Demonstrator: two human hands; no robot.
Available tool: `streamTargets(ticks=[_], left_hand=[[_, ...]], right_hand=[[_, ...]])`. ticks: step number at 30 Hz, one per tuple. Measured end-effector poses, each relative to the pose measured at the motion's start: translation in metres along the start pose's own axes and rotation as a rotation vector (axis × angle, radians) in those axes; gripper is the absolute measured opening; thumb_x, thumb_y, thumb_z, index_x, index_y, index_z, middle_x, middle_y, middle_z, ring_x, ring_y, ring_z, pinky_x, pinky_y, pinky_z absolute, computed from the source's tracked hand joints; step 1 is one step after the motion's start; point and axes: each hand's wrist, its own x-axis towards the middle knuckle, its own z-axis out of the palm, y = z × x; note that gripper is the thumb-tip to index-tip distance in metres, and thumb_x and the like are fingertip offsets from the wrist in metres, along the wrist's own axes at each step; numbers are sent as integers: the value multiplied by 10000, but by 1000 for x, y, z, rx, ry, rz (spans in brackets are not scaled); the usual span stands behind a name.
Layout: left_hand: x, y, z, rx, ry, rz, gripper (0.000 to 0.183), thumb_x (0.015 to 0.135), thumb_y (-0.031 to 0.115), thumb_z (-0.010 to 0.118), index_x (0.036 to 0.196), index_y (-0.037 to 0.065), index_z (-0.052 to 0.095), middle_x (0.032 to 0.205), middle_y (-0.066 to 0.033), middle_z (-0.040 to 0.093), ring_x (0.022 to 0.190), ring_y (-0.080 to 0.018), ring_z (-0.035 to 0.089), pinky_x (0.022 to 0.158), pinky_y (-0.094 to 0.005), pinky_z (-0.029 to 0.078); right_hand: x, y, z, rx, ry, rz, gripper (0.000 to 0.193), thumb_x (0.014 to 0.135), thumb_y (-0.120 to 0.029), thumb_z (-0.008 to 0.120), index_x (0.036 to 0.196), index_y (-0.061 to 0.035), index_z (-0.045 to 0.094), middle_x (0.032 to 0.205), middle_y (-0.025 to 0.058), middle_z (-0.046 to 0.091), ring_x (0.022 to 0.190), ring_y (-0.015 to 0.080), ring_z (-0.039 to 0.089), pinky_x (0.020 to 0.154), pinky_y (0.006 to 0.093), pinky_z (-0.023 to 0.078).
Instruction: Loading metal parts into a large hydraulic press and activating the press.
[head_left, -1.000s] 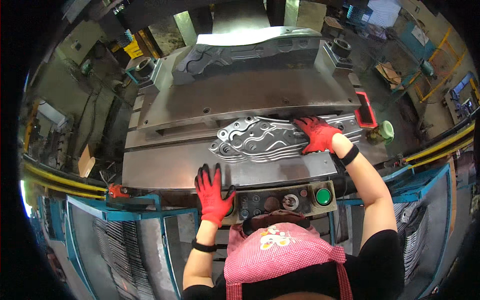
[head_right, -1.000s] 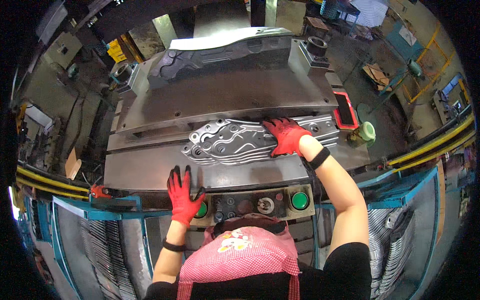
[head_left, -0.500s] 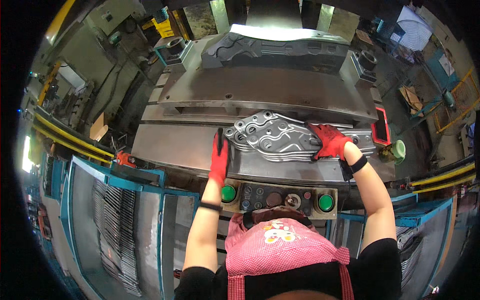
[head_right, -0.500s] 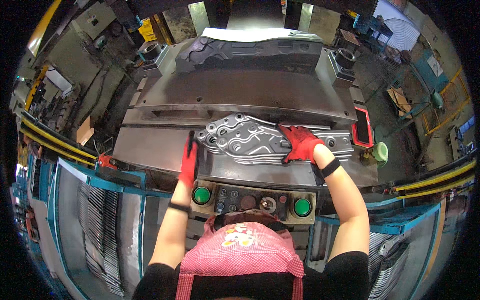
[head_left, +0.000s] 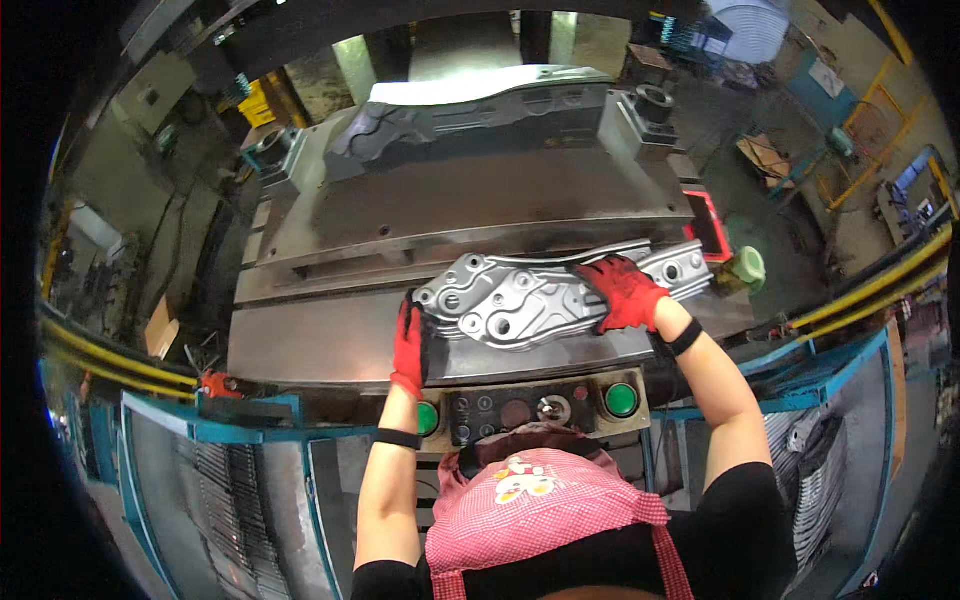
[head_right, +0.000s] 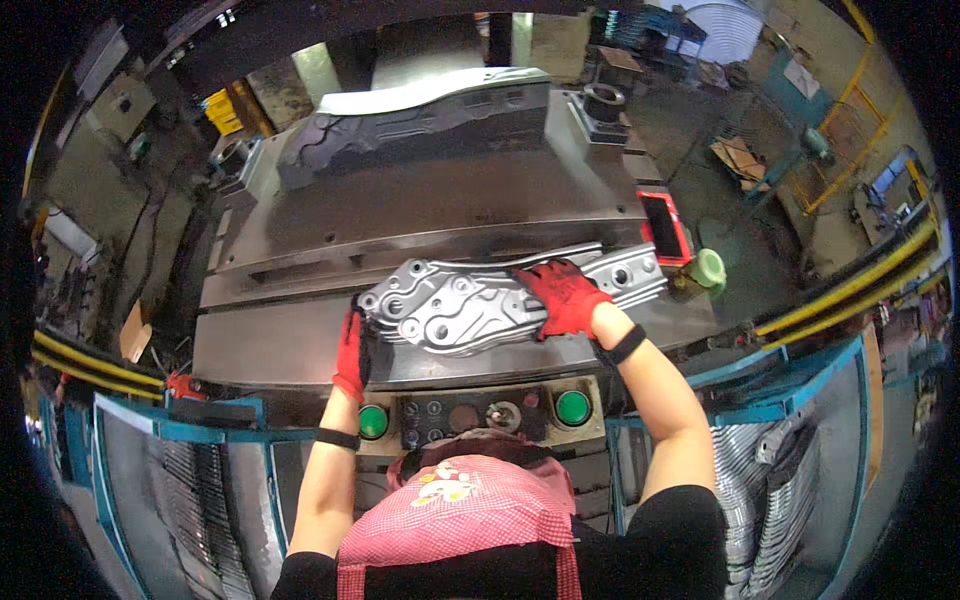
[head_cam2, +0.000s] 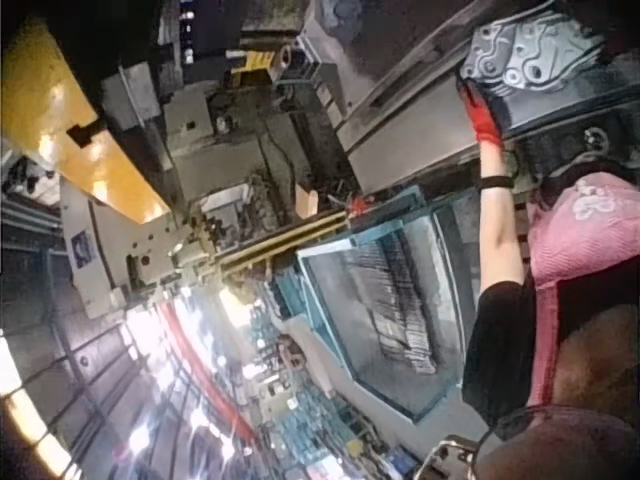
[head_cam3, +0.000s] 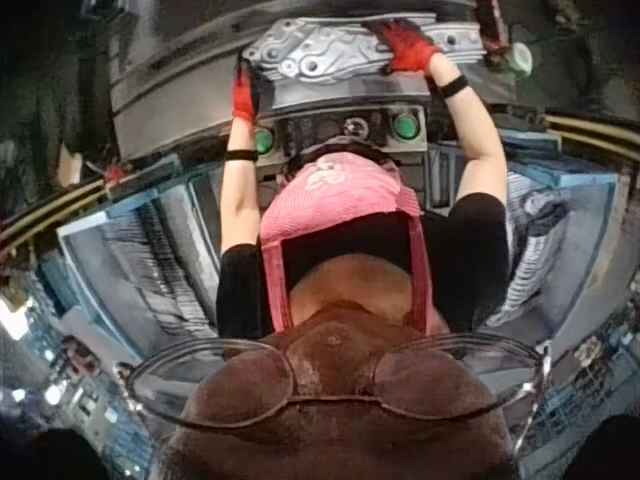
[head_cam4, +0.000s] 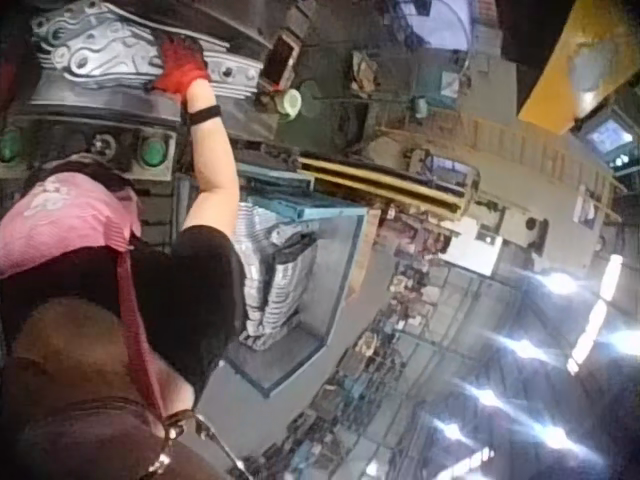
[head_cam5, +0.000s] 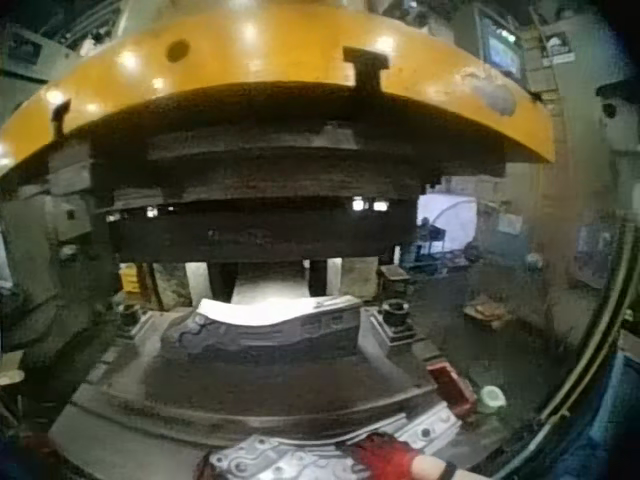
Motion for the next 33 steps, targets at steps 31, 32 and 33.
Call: streamTargets(ticks=[31, 32, 33], left_hand=[[-58, 79, 73, 1025, -209, 340, 869, 602, 434, 736, 1324, 121, 368, 1402, -254, 196, 1292, -460, 168, 1046, -580, 123], [-56, 80, 72, 1032, -209, 335, 876, 600, 437, 736, 1327, 119, 365, 1401, -255, 195, 1292, -462, 165, 1045, -582, 123], [-55, 82, 71, 1041, -210, 332, 884, 598, 440, 737, 1330, 116, 361, 1400, -257, 195, 1293, -464, 163, 1044, -584, 122]], right_hand=[[-21, -24, 29, -70, 290, 7, 918, 478, -280, 796, 1286, -105, 396, 1191, 155, 456, 1145, 339, 421, 1007, 457, 311], [-22, -23, 28, -52, 304, -5, 916, 478, -281, 794, 1284, -103, 398, 1196, 155, 453, 1149, 338, 419, 1011, 458, 307], [-23, -22, 28, -33, 320, -16, 913, 477, -282, 793, 1282, -100, 401, 1202, 154, 451, 1154, 337, 417, 1016, 460, 304]])
